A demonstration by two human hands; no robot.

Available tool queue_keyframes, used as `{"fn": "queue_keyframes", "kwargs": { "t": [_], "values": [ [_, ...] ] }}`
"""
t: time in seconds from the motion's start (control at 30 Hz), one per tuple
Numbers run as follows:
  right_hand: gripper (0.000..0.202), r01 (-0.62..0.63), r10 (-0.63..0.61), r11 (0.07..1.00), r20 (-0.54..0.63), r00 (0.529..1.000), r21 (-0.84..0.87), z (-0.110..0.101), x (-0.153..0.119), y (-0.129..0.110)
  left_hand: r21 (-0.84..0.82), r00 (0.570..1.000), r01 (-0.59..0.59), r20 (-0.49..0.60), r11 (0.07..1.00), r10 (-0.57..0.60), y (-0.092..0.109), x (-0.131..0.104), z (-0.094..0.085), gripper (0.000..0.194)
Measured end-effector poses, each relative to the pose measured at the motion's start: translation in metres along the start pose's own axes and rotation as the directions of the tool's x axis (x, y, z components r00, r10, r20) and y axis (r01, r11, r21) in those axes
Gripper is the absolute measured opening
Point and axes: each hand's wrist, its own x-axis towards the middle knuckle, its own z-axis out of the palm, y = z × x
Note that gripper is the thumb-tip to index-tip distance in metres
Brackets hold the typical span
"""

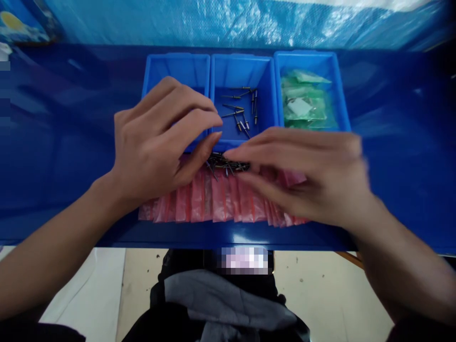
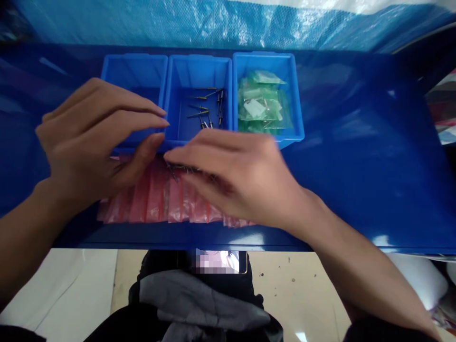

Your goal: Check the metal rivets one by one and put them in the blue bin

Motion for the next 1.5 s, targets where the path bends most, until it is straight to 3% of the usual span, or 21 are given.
{"fn": "queue_keyframes", "kwargs": {
  "t": [0.1,0.2,0.3,0.4,0.5,0.57,0.67,0.8,0.9,1.03,1.13,1.23,1.3,1.4,1.47,1.5],
  "values": [
    [0.024,0.245,-0.185,0.933,0.231,0.955,-0.265,0.006,-0.003,0.009,-0.005,0.999,-0.04,-0.02,0.999,0.04,-0.003,0.0,0.002,0.017],
    [0.029,0.271,-0.181,0.912,0.289,0.94,-0.308,0.008,-0.003,0.013,0.017,0.998,-0.051,-0.032,0.999,0.052,-0.003,-0.001,-0.001,0.017],
    [0.025,0.182,-0.124,0.949,0.228,0.966,-0.256,0.006,-0.002,0.012,0.04,0.998,-0.055,-0.028,0.998,0.056,-0.004,-0.002,-0.005,0.02],
    [0.011,0.112,-0.104,0.977,0.055,0.993,-0.181,0.002,0.001,0.007,0.037,0.994,-0.093,-0.056,0.995,0.095,-0.007,-0.003,-0.008,0.024],
    [0.013,0.101,-0.112,0.99,-0.117,0.987,-0.102,-0.003,0.004,-0.001,0.009,0.991,-0.125,-0.053,0.992,0.125,-0.005,-0.004,-0.01,0.027],
    [0.016,0.027,-0.02,0.999,-0.179,0.984,0.038,-0.005,0.005,-0.006,-0.013,0.993,-0.113,-0.039,0.994,0.113,-0.002,-0.004,-0.011,0.03],
    [0.023,-0.136,0.21,0.918,-0.165,0.964,0.372,-0.004,0.005,-0.011,-0.052,0.995,-0.1,-0.033,0.994,0.098,0.004,-0.004,-0.014,0.029],
    [0.024,-0.101,0.286,0.844,-0.284,0.915,0.527,0.004,0.003,-0.015,-0.086,0.995,-0.087,0.031,0.992,0.09,0.006,-0.005,-0.021,0.027],
    [0.029,-0.109,0.298,0.83,-0.271,0.915,0.546,0.008,0.004,-0.013,-0.089,0.994,-0.078,0.074,0.993,0.085,0.006,-0.004,-0.024,0.027],
    [0.032,0.002,0.251,0.775,-0.312,0.916,0.632,0.011,0.007,-0.009,-0.076,1.0,-0.006,0.024,0.997,0.008,0.014,0.0,-0.022,0.018],
    [0.034,0.022,0.243,0.759,-0.314,0.918,0.651,0.012,0.008,-0.008,-0.055,0.998,0.049,0.046,0.997,-0.047,0.019,0.0,-0.02,0.01],
    [0.033,-0.035,0.286,0.761,-0.287,0.914,0.648,0.012,0.008,-0.009,-0.082,0.996,0.08,0.048,0.993,-0.076,0.019,-0.001,-0.019,0.005],
    [0.031,-0.073,0.317,0.752,-0.262,0.911,0.655,0.011,0.008,-0.01,-0.1,0.994,0.104,0.022,0.99,-0.103,0.017,-0.002,-0.019,0.012],
    [0.028,-0.089,0.334,0.743,-0.252,0.908,0.663,0.01,0.008,-0.012,-0.139,0.984,0.16,0.1,0.977,-0.147,0.013,-0.002,-0.019,0.025],
    [0.028,-0.123,0.363,0.746,-0.244,0.899,0.654,0.009,0.007,-0.015,-0.143,0.974,0.185,0.159,0.972,-0.162,0.012,-0.001,-0.018,0.022],
    [0.03,-0.138,0.372,0.753,-0.243,0.896,0.643,0.009,0.007,-0.016,-0.129,0.978,0.174,0.139,0.976,-0.156,0.012,-0.002,-0.017,0.018]
  ]
}}
